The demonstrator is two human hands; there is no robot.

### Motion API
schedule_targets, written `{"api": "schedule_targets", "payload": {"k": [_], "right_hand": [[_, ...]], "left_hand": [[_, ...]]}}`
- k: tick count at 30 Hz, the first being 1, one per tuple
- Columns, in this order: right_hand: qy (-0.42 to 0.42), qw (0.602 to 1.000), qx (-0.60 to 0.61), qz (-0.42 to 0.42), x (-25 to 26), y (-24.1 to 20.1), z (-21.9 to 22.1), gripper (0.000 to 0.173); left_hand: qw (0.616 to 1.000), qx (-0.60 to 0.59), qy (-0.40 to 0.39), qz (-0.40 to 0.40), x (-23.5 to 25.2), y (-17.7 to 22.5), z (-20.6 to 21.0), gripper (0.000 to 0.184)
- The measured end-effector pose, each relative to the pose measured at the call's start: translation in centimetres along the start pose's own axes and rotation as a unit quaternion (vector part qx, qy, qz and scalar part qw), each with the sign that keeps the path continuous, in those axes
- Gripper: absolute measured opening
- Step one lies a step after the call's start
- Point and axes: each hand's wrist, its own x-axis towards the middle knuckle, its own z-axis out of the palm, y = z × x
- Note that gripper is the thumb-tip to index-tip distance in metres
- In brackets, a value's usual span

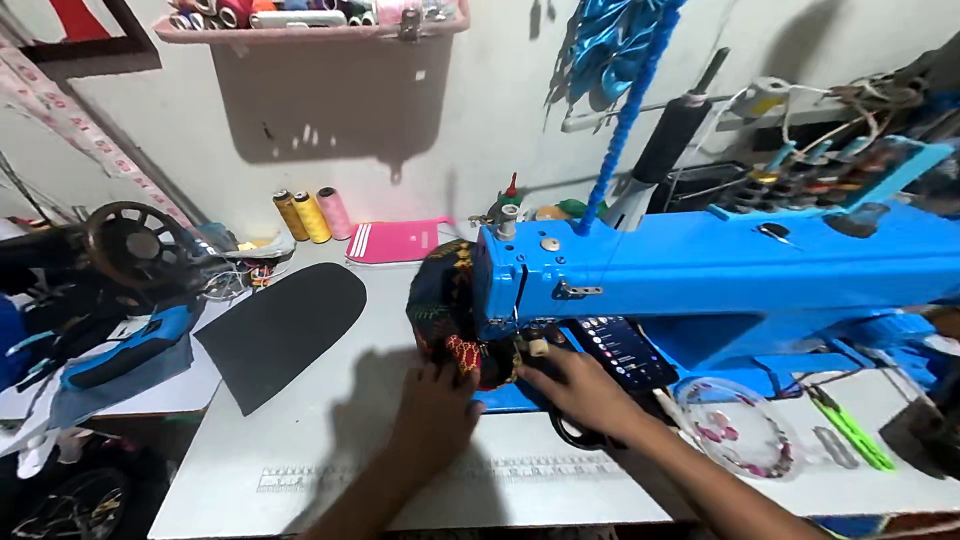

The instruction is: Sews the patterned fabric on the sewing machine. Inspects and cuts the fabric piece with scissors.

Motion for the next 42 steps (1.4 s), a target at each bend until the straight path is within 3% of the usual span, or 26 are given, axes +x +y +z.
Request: {"api": "schedule_targets", "payload": {"k": [3, 5, 7, 9, 12, 14, 16, 21, 24, 26, 32, 35, 39, 42], "right_hand": [[0.038, 0.998, -0.046, -0.036, 1.4, 0.2, -0.1, 0.036], [0.12, 0.98, -0.119, -0.107, 1.1, 0.5, 0.6, 0.029], [0.202, 0.939, -0.18, -0.212, 0.4, 0.8, 2.0, 0.024], [0.184, 0.921, -0.212, -0.27, -0.2, 1.0, 3.4, 0.028], [0.117, 0.924, -0.26, -0.256, -0.3, 2.1, 5.2, 0.032], [0.126, 0.92, -0.276, -0.248, -0.4, 2.4, 5.7, 0.031], [0.142, 0.914, -0.289, -0.244, -0.7, 2.4, 6.0, 0.032], [0.152, 0.908, -0.298, -0.254, -0.5, 2.4, 6.3, 0.03], [0.156, 0.903, -0.308, -0.257, -0.7, 2.3, 6.5, 0.03], [0.143, 0.91, -0.301, -0.245, -0.8, 2.2, 6.3, 0.031], [0.019, 0.978, -0.164, -0.131, -0.9, 1.1, 4.6, 0.045], [0.019, 0.972, -0.196, -0.127, -0.3, 0.7, 4.9, 0.038], [0.066, 0.951, -0.246, -0.175, -1.2, 1.4, 5.4, 0.034], [0.102, 0.94, -0.259, -0.196, -1.6, 2.0, 6.0, 0.034]], "left_hand": [[0.995, 0.041, 0.066, -0.058, -0.3, 3.5, 1.5, 0.049], [0.992, 0.042, 0.094, -0.072, -0.3, 4.1, 2.1, 0.052], [0.994, 0.03, 0.072, -0.072, -0.5, 3.9, 1.7, 0.053], [0.995, 0.025, 0.063, -0.067, -0.6, 3.4, 1.0, 0.053], [0.997, 0.008, 0.052, -0.059, -0.8, 2.5, -0.9, 0.042], [0.984, 0.071, 0.16, -0.023, -1.6, 1.2, -0.9, 0.023], [0.953, 0.158, 0.259, -0.003, -2.4, -0.1, -0.3, 0.019], [0.93, 0.18, 0.319, 0.034, -2.9, -0.2, 0.1, 0.015], [0.948, 0.137, 0.273, 0.091, -1.2, 0.9, 0.7, 0.018], [0.962, 0.145, 0.218, 0.079, -0.2, 0.5, 2.3, 0.023], [0.987, 0.06, 0.144, 0.038, -0.4, -0.6, 2.5, 0.033], [0.988, 0.046, 0.146, 0.034, -0.5, -0.6, 2.6, 0.034], [0.995, 0.05, 0.077, 0.026, -0.6, -0.1, 1.9, 0.04], [0.992, 0.058, 0.11, 0.036, -0.4, -0.4, 2.4, 0.036]]}}
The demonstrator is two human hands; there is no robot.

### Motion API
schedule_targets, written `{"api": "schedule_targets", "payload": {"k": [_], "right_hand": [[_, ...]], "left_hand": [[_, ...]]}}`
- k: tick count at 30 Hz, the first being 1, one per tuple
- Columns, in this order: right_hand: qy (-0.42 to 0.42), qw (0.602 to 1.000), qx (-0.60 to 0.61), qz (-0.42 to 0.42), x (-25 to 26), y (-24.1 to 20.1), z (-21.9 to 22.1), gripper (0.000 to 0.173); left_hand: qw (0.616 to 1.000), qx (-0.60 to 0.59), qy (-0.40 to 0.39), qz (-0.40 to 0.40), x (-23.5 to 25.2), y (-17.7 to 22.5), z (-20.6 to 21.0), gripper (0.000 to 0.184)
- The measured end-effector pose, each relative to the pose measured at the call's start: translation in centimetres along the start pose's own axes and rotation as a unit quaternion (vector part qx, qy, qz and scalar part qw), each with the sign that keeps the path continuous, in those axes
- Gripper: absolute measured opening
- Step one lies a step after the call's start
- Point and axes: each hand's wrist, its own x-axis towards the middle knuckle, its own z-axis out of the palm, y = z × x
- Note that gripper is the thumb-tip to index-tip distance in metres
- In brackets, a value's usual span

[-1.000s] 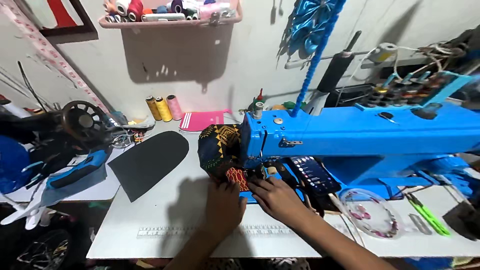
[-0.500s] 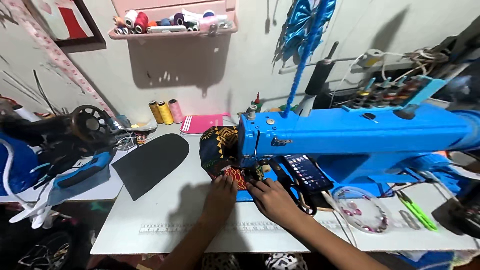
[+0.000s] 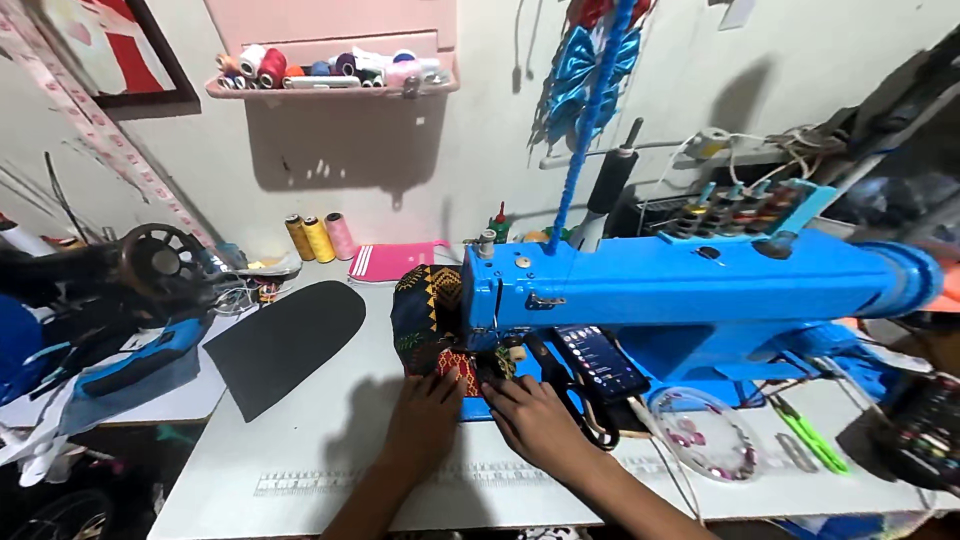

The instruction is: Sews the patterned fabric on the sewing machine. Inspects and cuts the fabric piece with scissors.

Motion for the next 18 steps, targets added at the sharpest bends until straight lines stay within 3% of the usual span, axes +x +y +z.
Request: {"api": "schedule_targets", "payload": {"k": [7, 14, 18], "right_hand": [[0.026, 0.999, -0.02, -0.006, 0.1, 0.2, 0.1, 0.033], [0.03, 0.999, -0.014, -0.005, 0.5, 0.3, 0.0, 0.031], [0.019, 1.0, 0.01, 0.008, 1.1, 0.2, 0.1, 0.029]], "left_hand": [[0.997, -0.03, 0.066, -0.008, 1.0, 0.5, 0.7, 0.026], [0.993, -0.075, 0.08, -0.054, 0.9, 1.0, 0.9, 0.024], [0.991, -0.106, 0.02, -0.082, 1.2, 1.1, -0.1, 0.027]]}}
